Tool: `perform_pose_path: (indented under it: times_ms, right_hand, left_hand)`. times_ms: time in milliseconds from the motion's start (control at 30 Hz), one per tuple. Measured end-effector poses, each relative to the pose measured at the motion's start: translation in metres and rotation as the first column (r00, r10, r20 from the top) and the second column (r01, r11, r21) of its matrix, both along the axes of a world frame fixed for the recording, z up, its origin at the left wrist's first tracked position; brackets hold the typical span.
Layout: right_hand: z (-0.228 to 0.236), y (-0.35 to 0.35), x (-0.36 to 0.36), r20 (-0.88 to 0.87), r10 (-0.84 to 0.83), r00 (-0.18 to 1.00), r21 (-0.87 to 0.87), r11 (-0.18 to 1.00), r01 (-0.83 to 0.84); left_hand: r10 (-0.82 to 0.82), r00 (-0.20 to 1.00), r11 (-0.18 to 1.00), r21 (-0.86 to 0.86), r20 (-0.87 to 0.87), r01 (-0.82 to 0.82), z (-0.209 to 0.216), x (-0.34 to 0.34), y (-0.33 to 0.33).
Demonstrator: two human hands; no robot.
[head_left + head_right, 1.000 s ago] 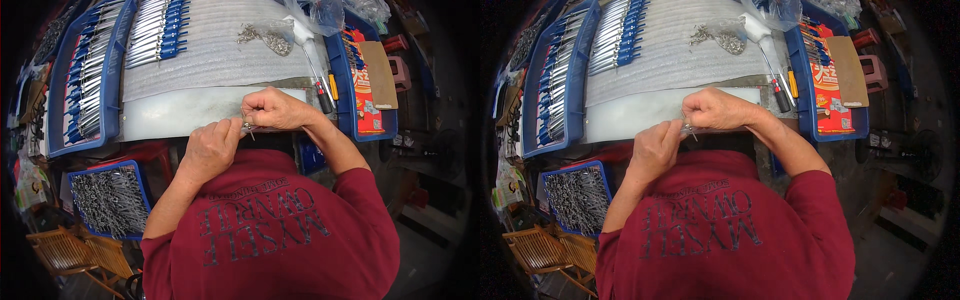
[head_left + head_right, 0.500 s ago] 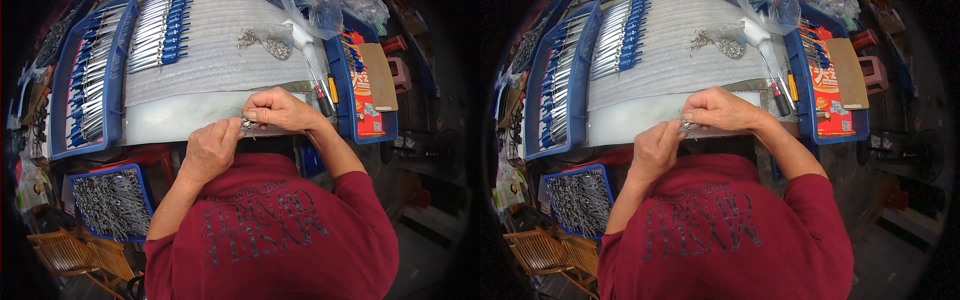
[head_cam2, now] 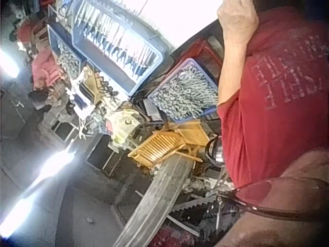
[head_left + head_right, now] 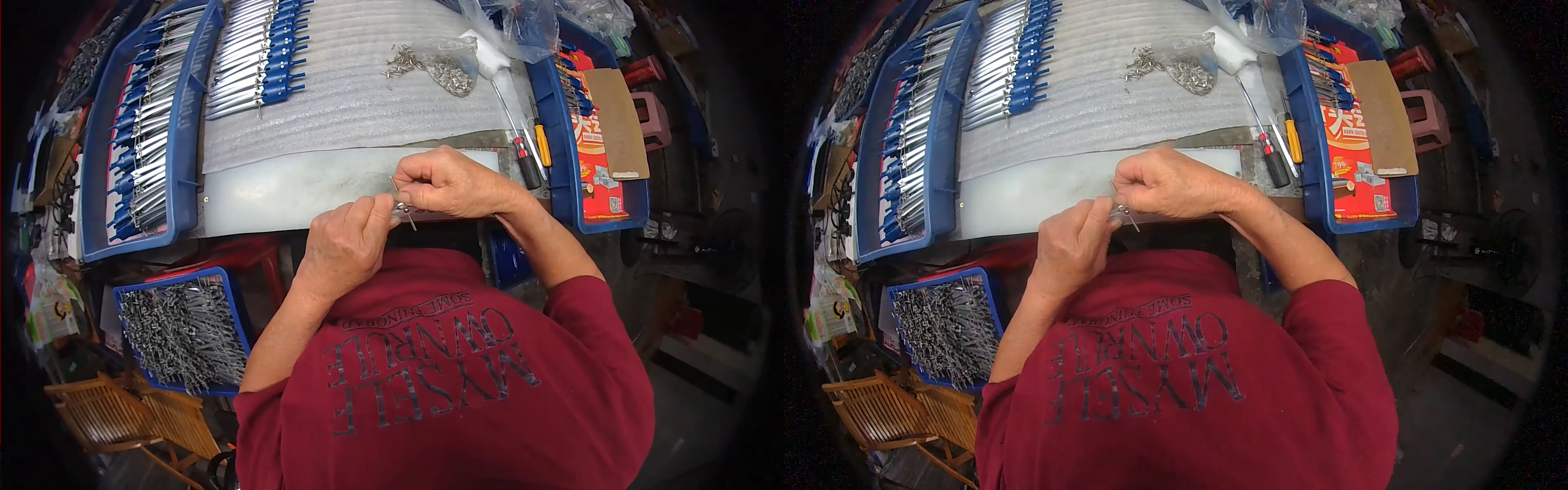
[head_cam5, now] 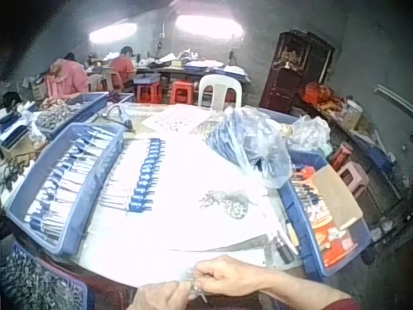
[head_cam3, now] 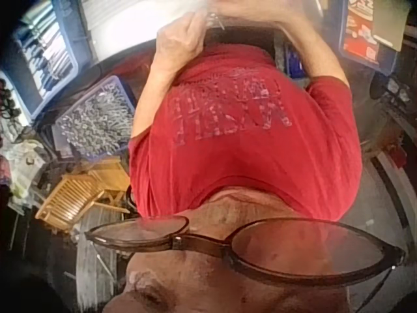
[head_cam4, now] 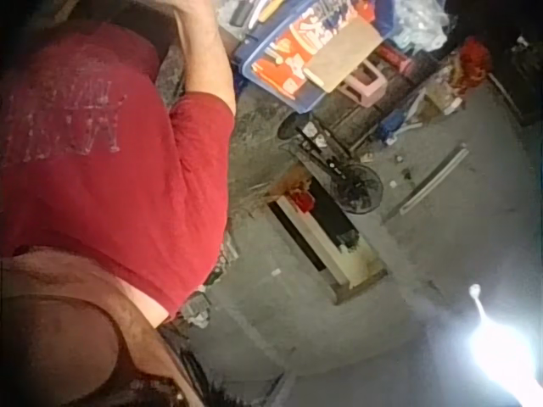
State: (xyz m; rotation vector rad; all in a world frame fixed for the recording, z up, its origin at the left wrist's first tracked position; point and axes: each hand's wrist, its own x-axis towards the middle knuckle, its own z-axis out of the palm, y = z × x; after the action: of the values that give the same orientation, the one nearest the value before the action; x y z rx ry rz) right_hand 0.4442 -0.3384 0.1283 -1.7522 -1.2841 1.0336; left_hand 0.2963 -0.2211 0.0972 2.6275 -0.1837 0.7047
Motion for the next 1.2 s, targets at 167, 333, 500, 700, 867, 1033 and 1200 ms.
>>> perform_pose_path:
  times_ms: [167,333,500,700,867,1033,1200]
  right_hand:
    - [0.002,0.001,-0.002,-0.136,-0.104,0.985,-0.042,0.994,0.099]
    - [-0.005,-0.002,0.000,-0.372,-0.186,0.909,0.001,0.980,0.201]
    - [-0.006,-0.008,0.001,-0.385,-0.221,0.896,0.034,0.967,0.253]
    - [-0.015,-0.017,0.003,-0.403,-0.274,0.873,0.066,0.943,0.327]
    - [-0.016,-0.021,-0.001,-0.397,-0.293,0.870,0.067,0.936,0.345]
    - [-0.017,-0.022,-0.004,-0.439,-0.299,0.847,0.073,0.928,0.366]
    - [-0.018,-0.022,-0.004,-0.442,-0.290,0.849,0.082,0.929,0.360]
  left_hand:
    - [0.017,1.000,0.993,-0.113,-0.013,-0.019,0.002,0.002,0.004]
    - [0.050,0.998,0.983,-0.175,-0.042,-0.056,0.001,0.001,0.008]
    - [0.065,0.998,0.981,-0.184,-0.024,-0.068,-0.001,0.000,0.009]
    - [0.061,0.998,0.976,-0.207,-0.025,-0.064,-0.002,0.001,0.009]
    - [0.070,0.998,0.995,-0.074,0.006,-0.070,0.002,0.000,0.008]
    - [0.077,0.997,0.997,-0.002,0.000,-0.077,0.005,-0.001,0.007]
    - [0.071,0.997,0.997,0.015,0.015,-0.071,0.003,-0.001,0.006]
